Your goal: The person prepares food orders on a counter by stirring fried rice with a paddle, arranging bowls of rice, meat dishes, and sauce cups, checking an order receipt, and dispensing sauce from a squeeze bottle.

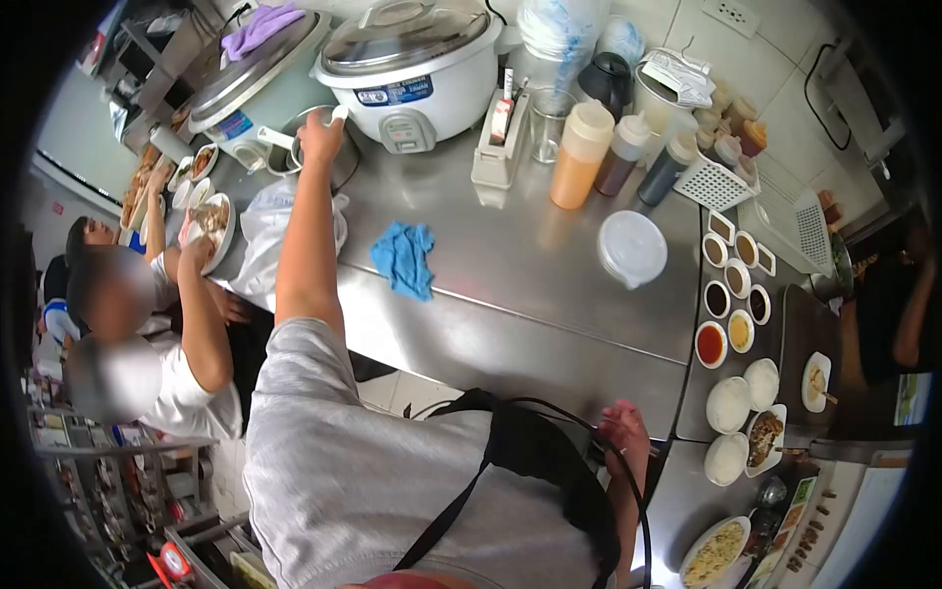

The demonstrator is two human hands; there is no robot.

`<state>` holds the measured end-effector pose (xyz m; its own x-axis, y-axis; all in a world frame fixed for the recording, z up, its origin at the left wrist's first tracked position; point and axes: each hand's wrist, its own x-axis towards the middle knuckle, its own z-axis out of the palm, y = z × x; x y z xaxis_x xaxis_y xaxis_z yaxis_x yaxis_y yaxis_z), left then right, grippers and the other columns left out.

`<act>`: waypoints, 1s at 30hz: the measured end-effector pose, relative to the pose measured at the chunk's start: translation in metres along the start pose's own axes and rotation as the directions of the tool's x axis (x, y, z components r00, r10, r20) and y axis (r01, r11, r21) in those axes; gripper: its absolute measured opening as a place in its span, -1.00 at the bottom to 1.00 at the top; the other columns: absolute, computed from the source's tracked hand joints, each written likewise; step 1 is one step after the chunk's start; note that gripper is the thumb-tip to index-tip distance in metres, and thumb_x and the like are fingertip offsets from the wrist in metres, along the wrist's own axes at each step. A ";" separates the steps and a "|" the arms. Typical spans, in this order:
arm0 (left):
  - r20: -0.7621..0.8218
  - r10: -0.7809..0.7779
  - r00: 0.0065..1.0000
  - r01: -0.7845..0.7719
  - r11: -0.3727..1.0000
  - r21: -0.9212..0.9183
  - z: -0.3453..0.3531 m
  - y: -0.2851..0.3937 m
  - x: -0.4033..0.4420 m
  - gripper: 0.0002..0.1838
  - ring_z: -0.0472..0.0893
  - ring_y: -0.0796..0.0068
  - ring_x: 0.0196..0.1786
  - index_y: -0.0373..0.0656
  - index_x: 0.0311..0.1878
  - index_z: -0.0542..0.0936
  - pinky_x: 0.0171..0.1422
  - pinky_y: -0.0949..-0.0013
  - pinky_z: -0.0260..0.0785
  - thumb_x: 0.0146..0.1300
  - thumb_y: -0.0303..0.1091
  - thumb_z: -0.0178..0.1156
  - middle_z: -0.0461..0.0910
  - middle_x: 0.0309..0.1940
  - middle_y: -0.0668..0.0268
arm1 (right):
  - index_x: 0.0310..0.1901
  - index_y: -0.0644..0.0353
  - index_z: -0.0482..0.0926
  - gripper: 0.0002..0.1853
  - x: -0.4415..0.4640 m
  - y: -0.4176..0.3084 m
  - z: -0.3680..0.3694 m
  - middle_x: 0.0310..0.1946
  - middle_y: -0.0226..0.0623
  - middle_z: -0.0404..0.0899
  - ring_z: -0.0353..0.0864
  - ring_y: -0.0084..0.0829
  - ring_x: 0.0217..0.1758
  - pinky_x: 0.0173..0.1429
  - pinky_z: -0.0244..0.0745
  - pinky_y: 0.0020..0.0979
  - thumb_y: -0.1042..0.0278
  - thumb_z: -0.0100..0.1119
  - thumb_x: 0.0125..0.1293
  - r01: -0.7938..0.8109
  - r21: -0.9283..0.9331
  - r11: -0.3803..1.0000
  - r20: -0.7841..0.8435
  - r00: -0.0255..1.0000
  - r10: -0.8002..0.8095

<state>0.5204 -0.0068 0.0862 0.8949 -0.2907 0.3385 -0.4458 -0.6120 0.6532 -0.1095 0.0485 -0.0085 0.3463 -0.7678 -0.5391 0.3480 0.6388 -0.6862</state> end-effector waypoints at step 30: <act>-0.314 0.092 0.945 -0.170 0.958 -0.231 -0.068 -0.062 -0.062 -0.69 0.47 0.39 -0.37 -0.40 -0.35 0.43 -0.25 0.36 0.33 0.01 -0.30 0.19 0.49 -0.41 0.12 | -0.11 0.17 0.40 -0.68 0.012 0.010 0.092 -0.38 -0.40 0.43 0.41 -0.61 -0.41 -0.34 0.33 -0.57 0.24 0.05 0.12 -0.047 -0.575 0.817 -0.077 0.997 0.003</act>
<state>0.4913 0.0992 0.0707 0.7993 -0.0999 0.5925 -0.5830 -0.3673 0.7246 -0.0214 0.0502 0.0231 0.2791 -0.7674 -0.5773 -0.2329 0.5291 -0.8160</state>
